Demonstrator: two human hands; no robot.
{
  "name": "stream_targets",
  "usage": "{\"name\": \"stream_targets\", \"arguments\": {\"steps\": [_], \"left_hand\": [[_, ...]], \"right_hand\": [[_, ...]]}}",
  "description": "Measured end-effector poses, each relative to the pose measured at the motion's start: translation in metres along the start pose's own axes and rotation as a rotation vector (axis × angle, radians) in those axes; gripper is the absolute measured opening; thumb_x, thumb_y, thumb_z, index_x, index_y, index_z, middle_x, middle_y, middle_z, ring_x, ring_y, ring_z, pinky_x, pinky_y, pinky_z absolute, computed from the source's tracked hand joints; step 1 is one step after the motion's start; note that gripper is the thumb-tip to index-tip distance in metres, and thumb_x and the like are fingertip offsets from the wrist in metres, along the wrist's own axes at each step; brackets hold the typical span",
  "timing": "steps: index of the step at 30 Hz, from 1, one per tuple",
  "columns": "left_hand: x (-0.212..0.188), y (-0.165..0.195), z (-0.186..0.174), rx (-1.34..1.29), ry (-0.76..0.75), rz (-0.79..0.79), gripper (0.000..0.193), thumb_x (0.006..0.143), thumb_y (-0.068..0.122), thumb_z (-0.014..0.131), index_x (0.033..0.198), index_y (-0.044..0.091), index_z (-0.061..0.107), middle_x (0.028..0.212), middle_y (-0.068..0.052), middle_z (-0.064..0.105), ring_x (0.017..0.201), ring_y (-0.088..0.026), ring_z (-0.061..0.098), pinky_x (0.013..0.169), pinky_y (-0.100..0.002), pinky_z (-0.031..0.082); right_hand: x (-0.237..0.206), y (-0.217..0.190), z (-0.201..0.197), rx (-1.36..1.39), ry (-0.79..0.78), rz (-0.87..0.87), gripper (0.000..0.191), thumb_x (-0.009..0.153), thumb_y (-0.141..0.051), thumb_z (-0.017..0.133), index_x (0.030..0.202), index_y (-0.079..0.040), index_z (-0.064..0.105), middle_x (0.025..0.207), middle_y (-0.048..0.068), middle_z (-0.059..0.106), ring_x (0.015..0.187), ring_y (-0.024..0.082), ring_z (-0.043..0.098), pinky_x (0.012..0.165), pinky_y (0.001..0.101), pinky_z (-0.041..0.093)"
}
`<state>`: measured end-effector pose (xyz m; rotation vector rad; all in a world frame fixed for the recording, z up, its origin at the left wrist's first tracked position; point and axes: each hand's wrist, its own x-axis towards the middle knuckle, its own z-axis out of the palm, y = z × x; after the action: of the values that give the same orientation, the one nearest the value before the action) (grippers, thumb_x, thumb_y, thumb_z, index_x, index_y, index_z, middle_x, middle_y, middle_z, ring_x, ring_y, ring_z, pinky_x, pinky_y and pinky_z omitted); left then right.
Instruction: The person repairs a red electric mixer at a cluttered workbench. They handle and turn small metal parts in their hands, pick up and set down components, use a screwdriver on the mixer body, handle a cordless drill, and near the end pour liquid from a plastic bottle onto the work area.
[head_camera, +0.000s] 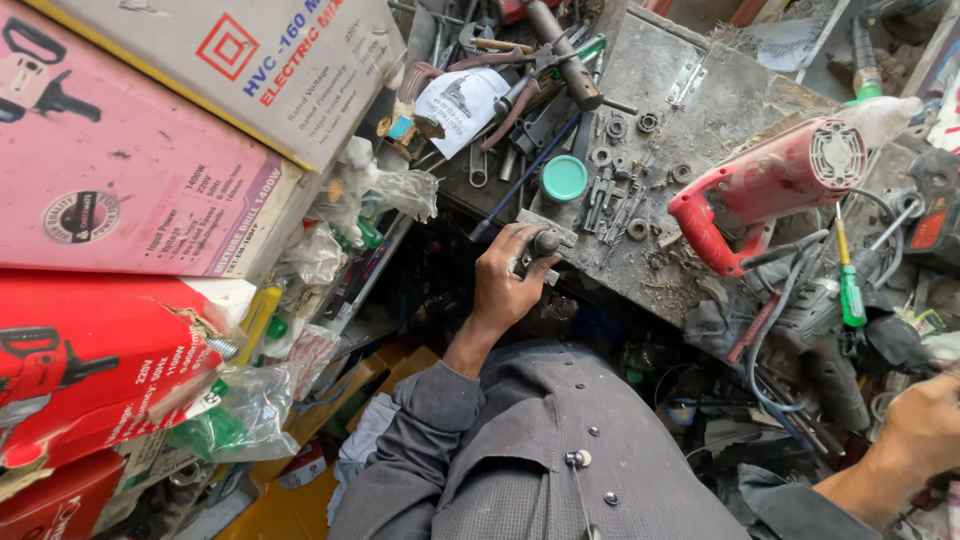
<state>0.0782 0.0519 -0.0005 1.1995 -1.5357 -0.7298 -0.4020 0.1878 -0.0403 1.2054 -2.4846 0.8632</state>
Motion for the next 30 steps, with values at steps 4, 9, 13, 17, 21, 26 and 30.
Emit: {"name": "stream_targets", "arguments": {"steps": [4, 9, 13, 17, 21, 26, 30], "left_hand": [[0.001, 0.000, 0.000, -0.007, 0.009, 0.025, 0.038, 0.082, 0.008, 0.082, 0.117, 0.001, 0.069, 0.113, -0.015, 0.071, 0.105, -0.033, 0.072, 0.090, -0.038, 0.058], [0.001, -0.003, -0.001, -0.008, -0.002, 0.032, 0.037, 0.084, 0.012, 0.085, 0.116, 0.002, 0.069, 0.112, -0.014, 0.072, 0.103, -0.032, 0.073, 0.090, -0.039, 0.058], [0.000, -0.007, -0.001, 0.020, -0.006, 0.042, 0.038, 0.084, 0.014, 0.083, 0.117, 0.003, 0.070, 0.114, -0.014, 0.072, 0.106, -0.034, 0.072, 0.092, -0.041, 0.058], [-0.002, -0.012, 0.001, 0.090, 0.013, 0.059, 0.040, 0.081, 0.017, 0.085, 0.116, 0.003, 0.071, 0.112, -0.014, 0.073, 0.106, -0.036, 0.069, 0.094, -0.044, 0.055], [-0.002, -0.017, 0.003, 0.131, 0.016, 0.061, 0.042, 0.081, 0.017, 0.085, 0.117, 0.004, 0.071, 0.115, -0.014, 0.072, 0.109, -0.036, 0.068, 0.096, -0.045, 0.054], [-0.004, -0.018, 0.003, 0.114, -0.004, 0.055, 0.041, 0.080, 0.018, 0.085, 0.117, 0.005, 0.072, 0.116, -0.013, 0.072, 0.110, -0.036, 0.068, 0.097, -0.045, 0.054], [-0.003, -0.016, 0.001, 0.105, 0.001, 0.045, 0.041, 0.080, 0.018, 0.085, 0.117, 0.006, 0.072, 0.116, -0.013, 0.072, 0.110, -0.036, 0.068, 0.096, -0.044, 0.054]], "right_hand": [[-0.024, -0.090, -0.051, 0.631, -0.172, 0.008, 0.034, 0.117, -0.020, 0.057, 0.135, 0.008, 0.062, 0.093, 0.012, 0.070, 0.078, 0.018, 0.064, 0.071, 0.0306, 0.050], [-0.036, -0.231, -0.068, 0.716, -0.648, -0.223, 0.045, 0.107, -0.008, 0.064, 0.150, 0.004, 0.059, 0.092, 0.010, 0.072, 0.069, 0.008, 0.060, 0.063, 0.0222, 0.049], [-0.042, -0.287, -0.063, 0.654, -0.707, -0.529, 0.053, 0.094, -0.011, 0.071, 0.143, 0.003, 0.058, 0.096, 0.014, 0.075, 0.076, 0.014, 0.068, 0.073, 0.0281, 0.053], [-0.049, -0.302, -0.061, 0.735, -0.634, -0.666, 0.038, 0.101, -0.011, 0.070, 0.137, -0.003, 0.061, 0.104, 0.014, 0.074, 0.087, 0.016, 0.074, 0.078, 0.0268, 0.056], [-0.046, -0.313, -0.044, 0.567, -0.750, -0.638, 0.046, 0.094, -0.011, 0.072, 0.137, 0.000, 0.062, 0.093, 0.019, 0.072, 0.078, 0.021, 0.070, 0.071, 0.0315, 0.055], [-0.043, -0.316, -0.055, 0.633, -0.712, -0.547, 0.055, 0.096, -0.015, 0.070, 0.145, 0.001, 0.055, 0.091, 0.015, 0.075, 0.073, 0.018, 0.071, 0.068, 0.0314, 0.054], [-0.046, -0.320, -0.058, 0.662, -0.739, -0.558, 0.054, 0.100, -0.014, 0.067, 0.151, -0.002, 0.051, 0.098, 0.014, 0.075, 0.081, 0.019, 0.072, 0.074, 0.0313, 0.055]]}}
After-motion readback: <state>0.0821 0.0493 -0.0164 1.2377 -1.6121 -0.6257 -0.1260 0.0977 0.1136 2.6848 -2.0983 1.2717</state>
